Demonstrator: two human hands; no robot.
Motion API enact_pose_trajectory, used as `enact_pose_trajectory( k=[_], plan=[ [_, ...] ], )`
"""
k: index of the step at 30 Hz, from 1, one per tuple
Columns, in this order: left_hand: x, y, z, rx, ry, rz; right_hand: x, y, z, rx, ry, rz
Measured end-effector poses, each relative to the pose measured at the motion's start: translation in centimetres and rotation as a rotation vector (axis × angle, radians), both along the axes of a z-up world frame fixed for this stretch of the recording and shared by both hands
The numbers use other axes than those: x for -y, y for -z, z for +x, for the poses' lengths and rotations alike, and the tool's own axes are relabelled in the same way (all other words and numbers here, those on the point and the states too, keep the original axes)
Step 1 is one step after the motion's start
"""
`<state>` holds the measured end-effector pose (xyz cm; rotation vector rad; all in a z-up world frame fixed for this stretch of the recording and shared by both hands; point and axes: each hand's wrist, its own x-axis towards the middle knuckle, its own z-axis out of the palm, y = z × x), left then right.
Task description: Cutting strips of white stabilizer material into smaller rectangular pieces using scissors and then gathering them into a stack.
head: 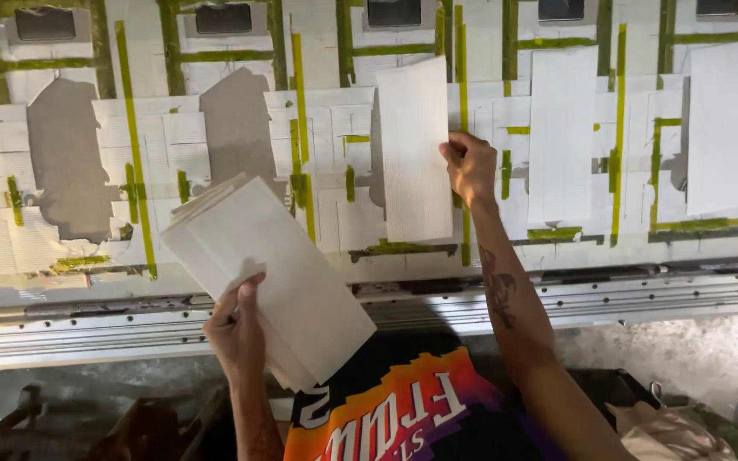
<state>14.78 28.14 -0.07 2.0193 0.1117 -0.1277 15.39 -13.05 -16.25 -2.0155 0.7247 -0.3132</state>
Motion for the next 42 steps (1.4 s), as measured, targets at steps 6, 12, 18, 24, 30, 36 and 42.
enact_pose_trajectory(
  k=[6, 12, 18, 24, 30, 36, 42],
  plan=[
    [1.1, 1.5, 0.4, -0.109, -0.049, 0.024, -0.6, 1.8, 0.1, -0.175, 0.032, -0.391],
    [1.6, 2.7, -0.4, -0.140, -0.075, -0.027, -1.7, 1.6, 0.7, 0.023, 0.115, -0.435],
    [1.7, 2.0, -0.6, -0.140, -0.048, -0.073, -0.6, 2.9, 0.1, 0.038, 0.116, -0.295],
    [0.3, 3.4, -1.4, -0.143, -0.052, -0.083, 0.0, 2.1, -0.1, 0.256, 0.102, 0.133],
    [1.4, 1.6, -1.0, -0.148, -0.046, -0.123, -0.2, 2.5, 1.1, 0.095, 0.108, -0.226],
    [1.9, -0.2, -0.8, -0.084, -0.015, -0.142, -5.3, -6.1, 0.4, 0.265, 0.404, 0.222],
    [2.0, -0.7, -2.3, 0.118, 0.087, -0.232, -16.6, -14.7, -7.4, 0.173, -0.180, 0.491]
  ],
)
